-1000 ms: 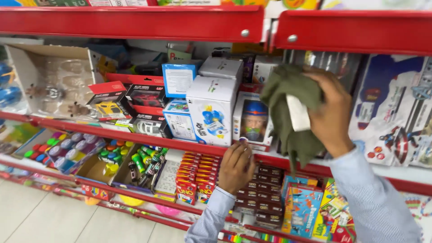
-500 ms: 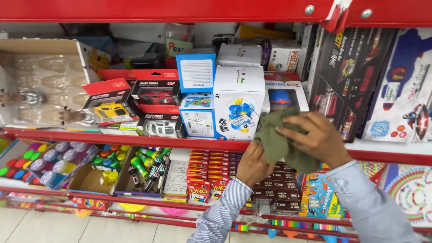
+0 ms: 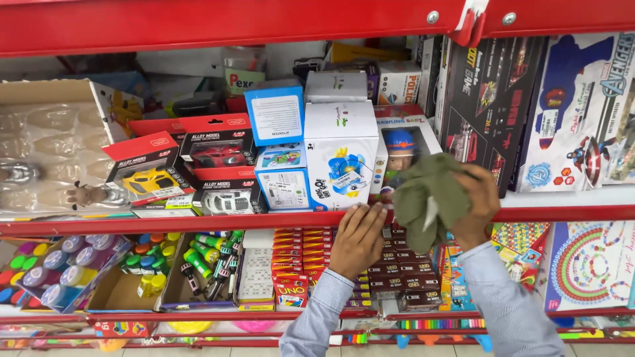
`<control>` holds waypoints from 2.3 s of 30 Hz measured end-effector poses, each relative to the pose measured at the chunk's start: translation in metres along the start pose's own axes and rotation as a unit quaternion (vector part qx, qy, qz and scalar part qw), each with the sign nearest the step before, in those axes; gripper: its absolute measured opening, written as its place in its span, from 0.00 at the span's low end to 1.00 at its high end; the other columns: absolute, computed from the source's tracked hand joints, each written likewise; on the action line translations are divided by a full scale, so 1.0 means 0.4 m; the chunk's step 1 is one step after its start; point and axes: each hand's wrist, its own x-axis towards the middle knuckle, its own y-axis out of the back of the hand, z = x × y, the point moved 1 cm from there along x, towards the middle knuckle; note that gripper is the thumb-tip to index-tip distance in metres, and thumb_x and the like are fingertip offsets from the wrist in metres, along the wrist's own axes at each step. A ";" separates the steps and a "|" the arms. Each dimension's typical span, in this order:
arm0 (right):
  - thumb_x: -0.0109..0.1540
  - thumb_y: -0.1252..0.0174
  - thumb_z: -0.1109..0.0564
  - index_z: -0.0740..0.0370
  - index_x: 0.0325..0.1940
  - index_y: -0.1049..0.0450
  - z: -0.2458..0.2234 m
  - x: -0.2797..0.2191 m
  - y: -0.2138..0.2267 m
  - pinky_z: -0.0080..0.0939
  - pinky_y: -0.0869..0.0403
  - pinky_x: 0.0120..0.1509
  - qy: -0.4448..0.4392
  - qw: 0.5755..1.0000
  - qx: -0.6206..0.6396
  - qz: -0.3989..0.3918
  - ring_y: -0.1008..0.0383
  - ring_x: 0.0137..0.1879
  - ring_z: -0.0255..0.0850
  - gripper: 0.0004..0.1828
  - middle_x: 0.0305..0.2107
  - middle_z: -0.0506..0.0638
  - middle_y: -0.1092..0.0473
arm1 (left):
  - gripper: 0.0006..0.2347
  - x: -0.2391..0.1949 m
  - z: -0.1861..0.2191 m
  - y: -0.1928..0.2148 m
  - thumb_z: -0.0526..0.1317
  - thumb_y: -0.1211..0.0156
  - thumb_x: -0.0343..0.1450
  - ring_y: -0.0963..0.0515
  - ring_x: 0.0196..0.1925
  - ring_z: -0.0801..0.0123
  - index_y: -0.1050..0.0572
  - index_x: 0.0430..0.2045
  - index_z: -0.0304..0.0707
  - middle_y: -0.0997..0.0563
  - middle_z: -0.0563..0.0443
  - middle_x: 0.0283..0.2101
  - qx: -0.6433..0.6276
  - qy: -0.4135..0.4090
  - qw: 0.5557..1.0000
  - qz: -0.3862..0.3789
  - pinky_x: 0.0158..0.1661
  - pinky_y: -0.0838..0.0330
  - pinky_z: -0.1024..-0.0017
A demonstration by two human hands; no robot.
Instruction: Wipe down toy boxes and organize items on store shelves using a cloth.
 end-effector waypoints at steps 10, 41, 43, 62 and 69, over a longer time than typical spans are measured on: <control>0.76 0.43 0.53 0.62 0.60 0.32 0.215 -0.168 -0.013 0.41 0.25 0.65 -0.287 0.900 0.304 0.127 0.28 0.54 0.43 0.13 0.49 0.49 0.30 | 0.19 -0.008 0.017 -0.054 0.30 0.37 0.66 0.26 0.63 0.56 0.23 0.53 0.33 0.21 0.47 0.59 -0.006 0.039 0.997 0.062 0.67 0.34 0.54; 0.51 0.32 0.64 0.59 0.53 0.23 0.048 -0.087 0.052 0.46 0.27 0.65 -0.148 0.979 0.132 -0.046 0.26 0.59 0.52 0.25 0.52 0.59 0.28 | 0.18 0.043 -0.008 0.185 0.32 0.38 0.70 0.27 0.59 0.44 0.31 0.54 0.27 0.27 0.34 0.56 0.017 0.207 0.959 0.194 0.61 0.31 0.55; 0.55 0.36 0.64 0.61 0.53 0.25 0.055 -0.104 0.033 0.45 0.28 0.68 -0.170 0.973 0.155 0.009 0.27 0.60 0.51 0.21 0.53 0.58 0.29 | 0.18 0.032 -0.046 0.190 0.32 0.38 0.71 0.26 0.58 0.44 0.30 0.55 0.28 0.27 0.34 0.55 0.010 0.209 0.958 0.194 0.60 0.30 0.56; 0.52 0.30 0.64 0.43 0.58 0.18 -0.339 0.219 -0.160 0.50 0.29 0.66 0.099 0.993 -0.060 0.022 0.34 0.60 0.54 0.30 0.53 0.49 0.30 | 0.22 -0.065 -0.199 0.177 0.25 0.41 0.62 0.26 0.54 0.45 0.28 0.53 0.24 0.24 0.36 0.45 -0.027 0.103 0.992 0.065 0.56 0.29 0.58; 0.45 0.31 0.61 0.43 0.53 0.18 -0.299 0.075 -0.169 0.50 0.27 0.59 0.153 0.983 -0.027 -0.101 0.31 0.54 0.54 0.31 0.49 0.48 0.28 | 0.18 -0.072 -0.198 0.150 0.27 0.42 0.65 0.25 0.55 0.50 0.26 0.52 0.26 0.24 0.40 0.44 0.026 0.088 0.994 0.055 0.59 0.30 0.60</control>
